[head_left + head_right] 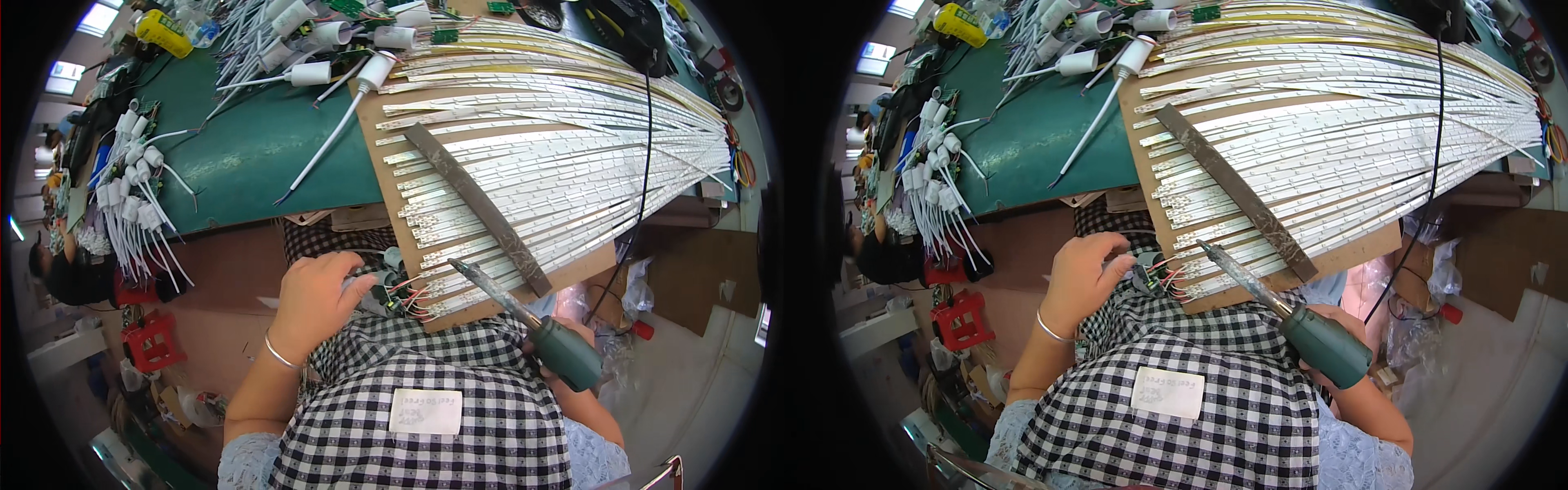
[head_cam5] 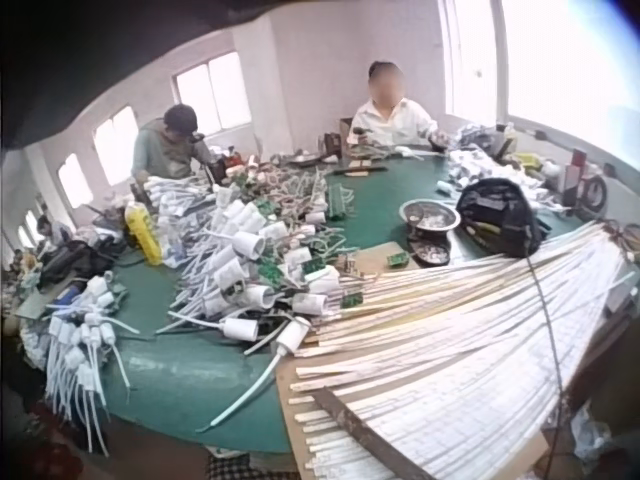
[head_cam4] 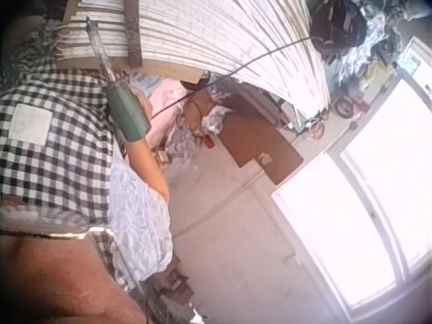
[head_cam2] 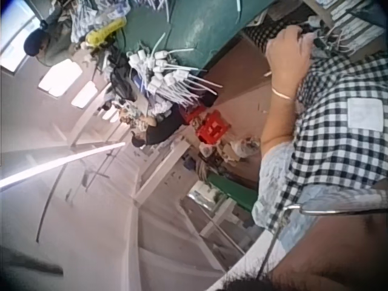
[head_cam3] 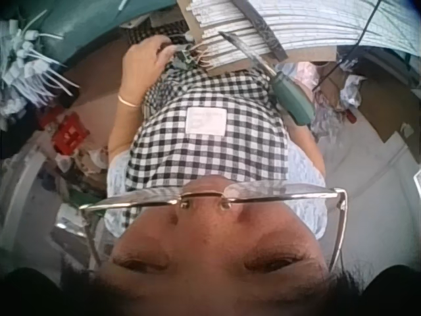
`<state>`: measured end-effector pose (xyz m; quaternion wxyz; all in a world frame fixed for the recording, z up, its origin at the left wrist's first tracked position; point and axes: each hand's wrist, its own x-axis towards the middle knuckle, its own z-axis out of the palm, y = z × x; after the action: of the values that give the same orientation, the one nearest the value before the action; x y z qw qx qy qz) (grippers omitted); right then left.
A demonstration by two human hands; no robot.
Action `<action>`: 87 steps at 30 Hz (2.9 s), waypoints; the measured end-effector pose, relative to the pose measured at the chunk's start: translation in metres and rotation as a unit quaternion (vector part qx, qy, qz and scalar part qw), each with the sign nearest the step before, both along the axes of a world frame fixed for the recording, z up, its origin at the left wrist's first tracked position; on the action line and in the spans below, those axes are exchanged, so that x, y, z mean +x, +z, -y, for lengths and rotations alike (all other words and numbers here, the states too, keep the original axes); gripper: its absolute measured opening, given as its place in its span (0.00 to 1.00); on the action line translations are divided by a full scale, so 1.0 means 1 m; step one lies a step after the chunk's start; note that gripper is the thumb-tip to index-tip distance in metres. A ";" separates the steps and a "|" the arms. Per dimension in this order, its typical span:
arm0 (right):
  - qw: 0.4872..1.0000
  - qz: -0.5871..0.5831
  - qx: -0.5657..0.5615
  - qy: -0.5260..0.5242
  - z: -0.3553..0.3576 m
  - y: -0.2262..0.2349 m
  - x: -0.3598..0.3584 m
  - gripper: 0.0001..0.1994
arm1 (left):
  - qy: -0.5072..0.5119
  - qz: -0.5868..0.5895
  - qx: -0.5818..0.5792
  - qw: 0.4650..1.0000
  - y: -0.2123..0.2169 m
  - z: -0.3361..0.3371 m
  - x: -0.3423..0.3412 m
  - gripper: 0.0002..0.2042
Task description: The person uses a soldering iron to attach wires to a circuit board. They repeatedly pick up a white cylindrical component with wires, position it on a wooden jig, and solder the connections. The person works continuously on a green workbench in a workshop environment.
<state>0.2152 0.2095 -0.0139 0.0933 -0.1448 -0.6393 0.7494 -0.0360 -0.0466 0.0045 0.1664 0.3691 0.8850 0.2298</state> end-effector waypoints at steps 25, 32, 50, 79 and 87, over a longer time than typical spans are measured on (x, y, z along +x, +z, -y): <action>0.977 0.079 0.193 -0.034 -0.001 0.012 -0.012 0.30 | 0.095 -0.300 0.078 0.946 0.033 0.032 -0.141 0.08; 0.984 0.080 0.150 -0.061 0.000 -0.007 0.009 0.33 | -0.125 -0.425 0.136 0.886 0.015 -0.053 -0.156 0.08; 0.990 0.025 0.095 -0.099 0.006 -0.015 0.003 0.33 | 0.000 0.321 0.416 0.851 0.049 -0.050 -0.291 0.06; 0.997 0.044 0.056 -0.037 0.003 0.011 -0.004 0.23 | -0.012 0.016 0.116 0.993 0.016 -0.049 0.012 0.04; 0.994 0.025 0.109 -0.002 -0.002 0.008 -0.003 0.24 | 0.024 0.028 0.107 0.994 0.005 -0.052 0.012 0.04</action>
<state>0.2122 0.2115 -0.0055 0.0934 -0.1539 -0.7188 0.6715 -0.0243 0.0056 0.0095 0.1455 0.3568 0.8588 0.3375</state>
